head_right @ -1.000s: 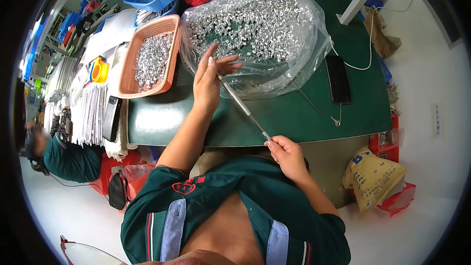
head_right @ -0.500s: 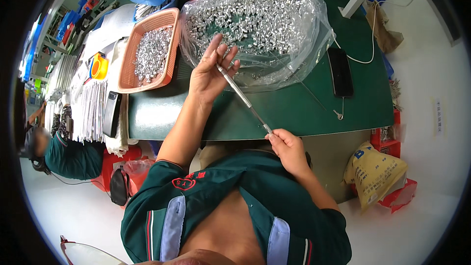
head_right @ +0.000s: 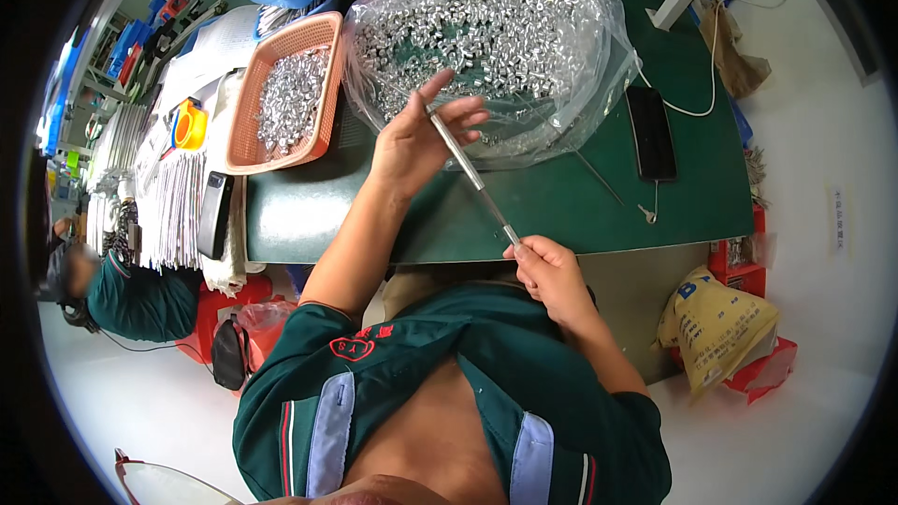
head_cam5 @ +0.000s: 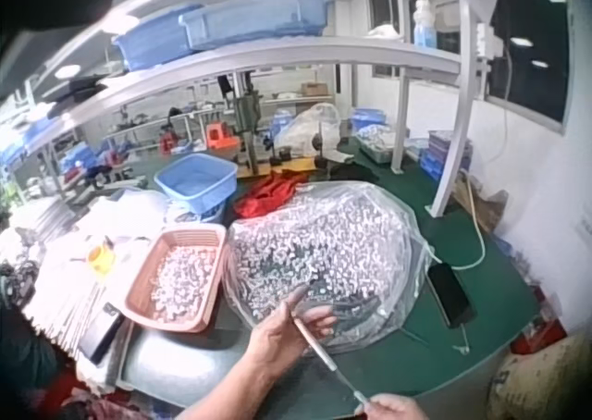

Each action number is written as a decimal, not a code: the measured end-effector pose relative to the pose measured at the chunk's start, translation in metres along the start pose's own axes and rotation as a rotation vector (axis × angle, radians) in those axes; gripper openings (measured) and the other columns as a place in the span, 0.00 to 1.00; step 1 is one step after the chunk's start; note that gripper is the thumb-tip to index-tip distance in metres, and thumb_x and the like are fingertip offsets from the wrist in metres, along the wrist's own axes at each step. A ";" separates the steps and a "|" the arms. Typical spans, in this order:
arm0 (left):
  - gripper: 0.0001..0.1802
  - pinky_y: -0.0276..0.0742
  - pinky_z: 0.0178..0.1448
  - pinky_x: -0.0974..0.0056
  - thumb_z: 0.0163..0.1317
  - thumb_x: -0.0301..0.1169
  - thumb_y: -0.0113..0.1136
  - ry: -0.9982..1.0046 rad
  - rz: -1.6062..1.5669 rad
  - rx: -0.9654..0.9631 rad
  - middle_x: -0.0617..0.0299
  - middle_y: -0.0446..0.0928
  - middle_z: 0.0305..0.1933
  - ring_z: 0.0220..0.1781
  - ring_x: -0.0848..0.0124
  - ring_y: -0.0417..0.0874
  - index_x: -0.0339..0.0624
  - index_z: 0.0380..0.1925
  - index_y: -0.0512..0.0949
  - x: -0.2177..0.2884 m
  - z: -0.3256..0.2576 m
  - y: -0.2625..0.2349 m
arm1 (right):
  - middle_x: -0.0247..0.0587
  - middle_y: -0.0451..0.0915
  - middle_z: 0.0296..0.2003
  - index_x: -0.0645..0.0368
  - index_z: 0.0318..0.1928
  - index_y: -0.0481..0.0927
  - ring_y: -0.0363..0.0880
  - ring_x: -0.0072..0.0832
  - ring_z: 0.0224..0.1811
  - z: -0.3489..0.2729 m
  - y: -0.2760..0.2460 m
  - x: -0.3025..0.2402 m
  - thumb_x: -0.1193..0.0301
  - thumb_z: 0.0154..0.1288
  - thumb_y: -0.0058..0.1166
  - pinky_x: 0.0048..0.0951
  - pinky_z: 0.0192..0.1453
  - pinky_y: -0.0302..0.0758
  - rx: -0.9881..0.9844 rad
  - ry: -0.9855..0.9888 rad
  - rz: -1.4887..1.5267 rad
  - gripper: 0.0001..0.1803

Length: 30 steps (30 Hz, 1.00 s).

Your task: The person uses a long metal rod to thread small silver cylindrical metal parts from a large plastic bag onto the rod. They hold the rod with both hands, pick up individual parts, and slide them down the rod. The process is repetitive, involving picking parts from the bag and aligning them on the rod.

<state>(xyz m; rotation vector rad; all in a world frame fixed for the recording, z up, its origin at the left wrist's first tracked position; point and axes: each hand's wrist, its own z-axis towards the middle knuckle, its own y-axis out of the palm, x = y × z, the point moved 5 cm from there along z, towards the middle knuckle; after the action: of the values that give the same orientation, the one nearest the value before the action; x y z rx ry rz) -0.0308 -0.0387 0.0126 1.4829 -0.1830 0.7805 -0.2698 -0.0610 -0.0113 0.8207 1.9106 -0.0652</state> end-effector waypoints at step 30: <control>0.27 0.73 0.36 0.71 0.69 0.43 0.48 0.044 1.033 0.275 0.54 0.78 0.47 0.37 0.72 0.81 0.34 0.60 0.67 0.044 0.016 0.006 | 0.21 0.60 0.16 0.61 0.43 0.76 0.51 0.07 0.14 0.005 -0.017 -0.038 0.67 0.71 0.46 0.13 0.15 0.46 0.118 -0.098 -0.001 0.11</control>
<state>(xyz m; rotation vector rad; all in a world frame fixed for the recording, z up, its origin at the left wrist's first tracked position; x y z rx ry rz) 0.0039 -0.0389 0.0443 1.5916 -0.8781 1.7083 -0.2661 -0.0952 0.0124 0.8792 1.8279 -0.2168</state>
